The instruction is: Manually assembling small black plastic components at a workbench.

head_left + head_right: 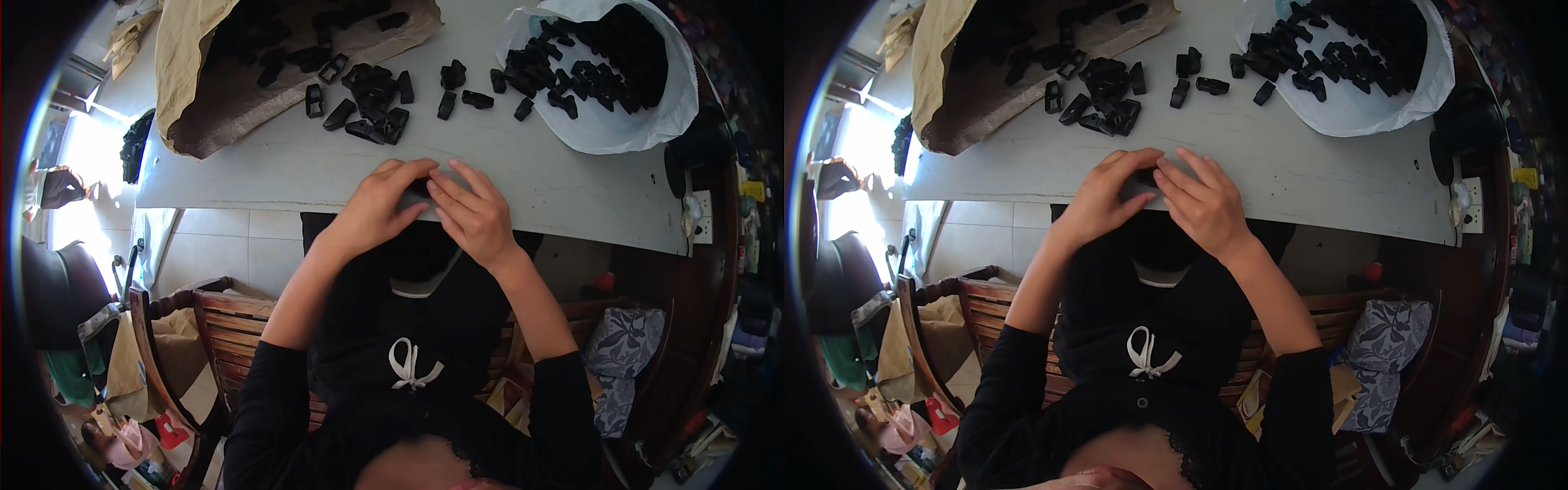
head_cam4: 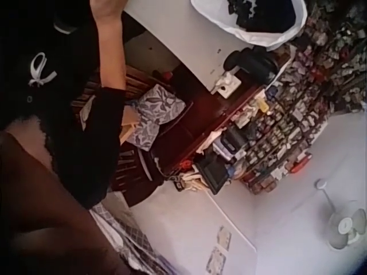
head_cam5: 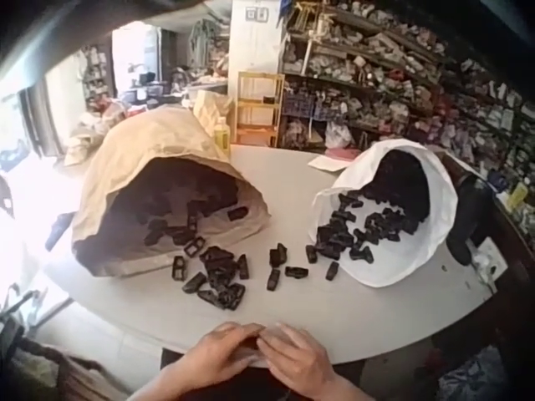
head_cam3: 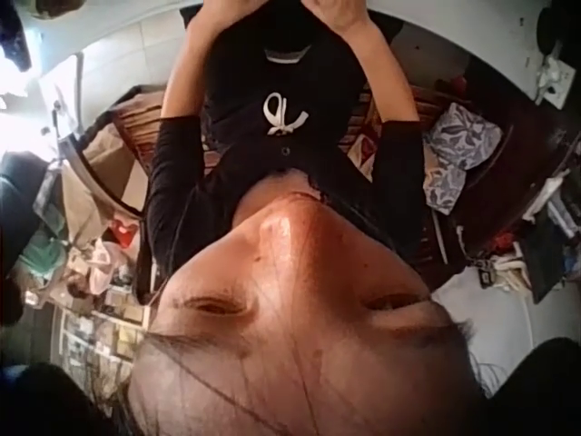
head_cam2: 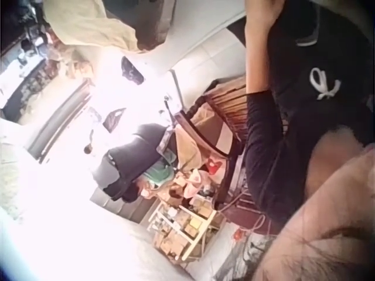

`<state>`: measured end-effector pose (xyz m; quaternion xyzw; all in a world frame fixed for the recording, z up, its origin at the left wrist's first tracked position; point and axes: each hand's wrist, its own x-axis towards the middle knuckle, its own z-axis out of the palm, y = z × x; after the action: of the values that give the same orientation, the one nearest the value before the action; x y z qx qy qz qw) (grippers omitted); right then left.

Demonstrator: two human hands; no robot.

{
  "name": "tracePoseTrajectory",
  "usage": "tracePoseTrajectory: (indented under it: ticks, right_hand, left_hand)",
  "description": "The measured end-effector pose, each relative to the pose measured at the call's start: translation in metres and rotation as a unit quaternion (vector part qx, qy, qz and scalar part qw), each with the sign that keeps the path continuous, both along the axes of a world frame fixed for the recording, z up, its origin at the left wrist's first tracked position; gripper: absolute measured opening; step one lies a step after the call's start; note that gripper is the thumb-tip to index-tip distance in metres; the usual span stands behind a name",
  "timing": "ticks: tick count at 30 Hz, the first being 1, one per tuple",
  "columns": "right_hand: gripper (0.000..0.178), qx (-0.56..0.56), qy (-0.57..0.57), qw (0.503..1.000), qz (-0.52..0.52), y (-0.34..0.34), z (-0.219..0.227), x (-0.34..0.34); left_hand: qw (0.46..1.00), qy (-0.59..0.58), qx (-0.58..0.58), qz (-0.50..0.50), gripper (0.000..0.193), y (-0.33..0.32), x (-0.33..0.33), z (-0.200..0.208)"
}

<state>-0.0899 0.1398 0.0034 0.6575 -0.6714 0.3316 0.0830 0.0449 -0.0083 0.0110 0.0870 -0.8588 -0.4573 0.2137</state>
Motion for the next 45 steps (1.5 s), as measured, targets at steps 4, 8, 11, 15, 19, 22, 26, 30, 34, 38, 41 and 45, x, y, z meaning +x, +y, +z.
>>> tracePoseTrajectory:
  ticks: [4, 8, 11, 15, 19, 22, 26, 30, 34, 38, 41, 45]
  right_hand:
    - [0.028, 0.074, -0.080, 0.993, 0.044, 0.005, 0.011, -0.005]
    - [0.026, 0.056, -0.207, 0.961, -0.173, -0.037, 0.027, -0.044]
    - [0.021, 0.041, -0.145, 0.965, -0.214, -0.073, 0.021, -0.074]
    - [0.017, 0.181, 0.001, 0.935, -0.306, -0.077, 0.013, -0.082]
    - [0.027, 0.027, -0.127, 0.979, -0.156, -0.053, 0.006, -0.066]
    - [0.032, -0.026, -0.210, 0.976, -0.044, -0.041, 0.013, -0.022]
    - [0.029, -0.054, -0.073, 0.996, 0.011, -0.041, 0.010, -0.009]
    - [0.024, -0.044, -0.037, 0.998, -0.027, -0.043, 0.007, -0.001]
    - [0.028, -0.025, -0.003, 0.998, -0.051, -0.041, 0.002, 0.007]
    - [0.035, -0.021, 0.051, 0.998, -0.021, -0.030, -0.002, 0.012]
    - [0.039, 0.025, -0.014, 1.000, -0.007, -0.024, -0.002, 0.015]
    - [0.032, 0.035, -0.024, 0.998, 0.048, -0.039, 0.006, -0.010]
  left_hand:
    - [0.969, 0.074, -0.218, 0.095, 0.044, -0.023, -0.007, 0.021]
    - [0.931, -0.047, -0.293, 0.213, 0.044, -0.041, -0.030, 0.033]
    - [0.928, -0.081, -0.298, 0.208, 0.043, -0.041, -0.039, 0.030]
    - [0.982, 0.029, -0.088, 0.164, 0.039, -0.026, -0.028, 0.032]
    - [0.991, 0.044, -0.016, 0.122, 0.034, -0.015, -0.005, -0.003]
    - [0.989, 0.047, -0.031, 0.138, 0.033, -0.017, 0.003, -0.011]
    - [0.991, 0.030, -0.031, 0.129, 0.034, -0.015, -0.001, -0.008]
    - [0.990, 0.021, -0.055, 0.126, 0.036, -0.016, 0.000, -0.012]
    - [0.988, 0.009, -0.078, 0.131, 0.034, -0.014, 0.002, -0.014]
    - [0.995, 0.076, -0.056, 0.042, 0.030, -0.028, 0.005, -0.006]
    - [0.956, 0.052, -0.188, 0.221, 0.032, -0.049, 0.008, -0.002]
    - [0.908, -0.065, -0.320, 0.263, 0.024, -0.066, 0.007, 0.005]
